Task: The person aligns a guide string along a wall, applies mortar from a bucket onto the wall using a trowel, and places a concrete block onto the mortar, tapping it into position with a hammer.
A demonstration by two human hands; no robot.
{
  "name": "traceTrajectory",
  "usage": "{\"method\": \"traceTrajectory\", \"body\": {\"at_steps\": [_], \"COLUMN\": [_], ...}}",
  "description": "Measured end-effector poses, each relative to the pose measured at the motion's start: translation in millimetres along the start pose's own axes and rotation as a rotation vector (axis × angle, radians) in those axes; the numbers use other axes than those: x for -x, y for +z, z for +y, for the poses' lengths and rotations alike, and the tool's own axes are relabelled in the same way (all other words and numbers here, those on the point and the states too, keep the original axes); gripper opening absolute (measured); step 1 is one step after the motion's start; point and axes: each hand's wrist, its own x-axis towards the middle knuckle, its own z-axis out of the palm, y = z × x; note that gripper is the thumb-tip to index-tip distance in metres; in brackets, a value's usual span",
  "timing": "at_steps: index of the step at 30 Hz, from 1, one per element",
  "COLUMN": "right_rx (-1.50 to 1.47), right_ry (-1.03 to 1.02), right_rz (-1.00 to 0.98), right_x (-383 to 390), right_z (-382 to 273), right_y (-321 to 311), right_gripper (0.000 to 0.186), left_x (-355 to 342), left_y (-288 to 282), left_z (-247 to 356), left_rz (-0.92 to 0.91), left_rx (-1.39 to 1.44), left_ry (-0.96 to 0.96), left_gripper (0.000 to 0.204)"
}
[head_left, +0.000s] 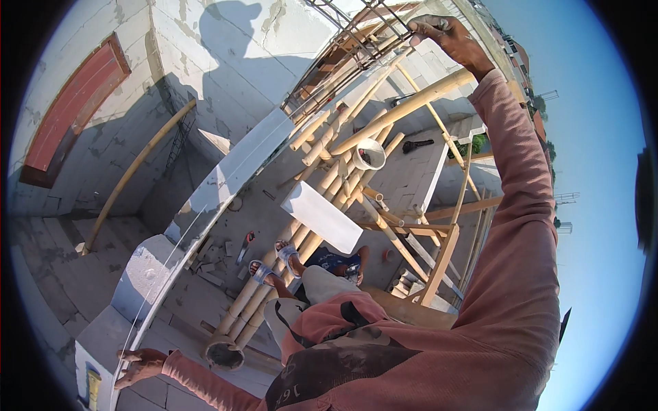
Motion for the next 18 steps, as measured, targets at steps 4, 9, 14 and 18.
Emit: {"method": "traceTrajectory", "body": {"at_steps": [4, 9, 14, 18], "right_rx": [0.050, 0.043, 0.048, 0.059], "right_ry": [0.009, 0.000, 0.006, -0.003], "right_rz": [0.051, 0.054, 0.068, 0.100], "right_x": [-2.9, -9.1, -11.8, -16.4], "right_z": [13.7, 18.4, 26.0, 25.1], "right_y": [3.5, 6.7, 5.5, 7.8], "right_gripper": [0.039, 0.042, 0.046, 0.049], "left_x": [-1.7, -5.1, -10.9, 4.4], "left_y": [-2.2, -9.9, -33.0, -42.3], "left_z": [-11.6, -8.5, 23.5, 21.5], "left_rz": [-0.109, -0.131, -0.214, -0.176], "left_rx": [-0.148, -0.116, -0.069, -0.120], "left_ry": [-0.016, -0.026, -0.073, -0.012], "left_gripper": [0.105, 0.103, 0.107, 0.106]}}
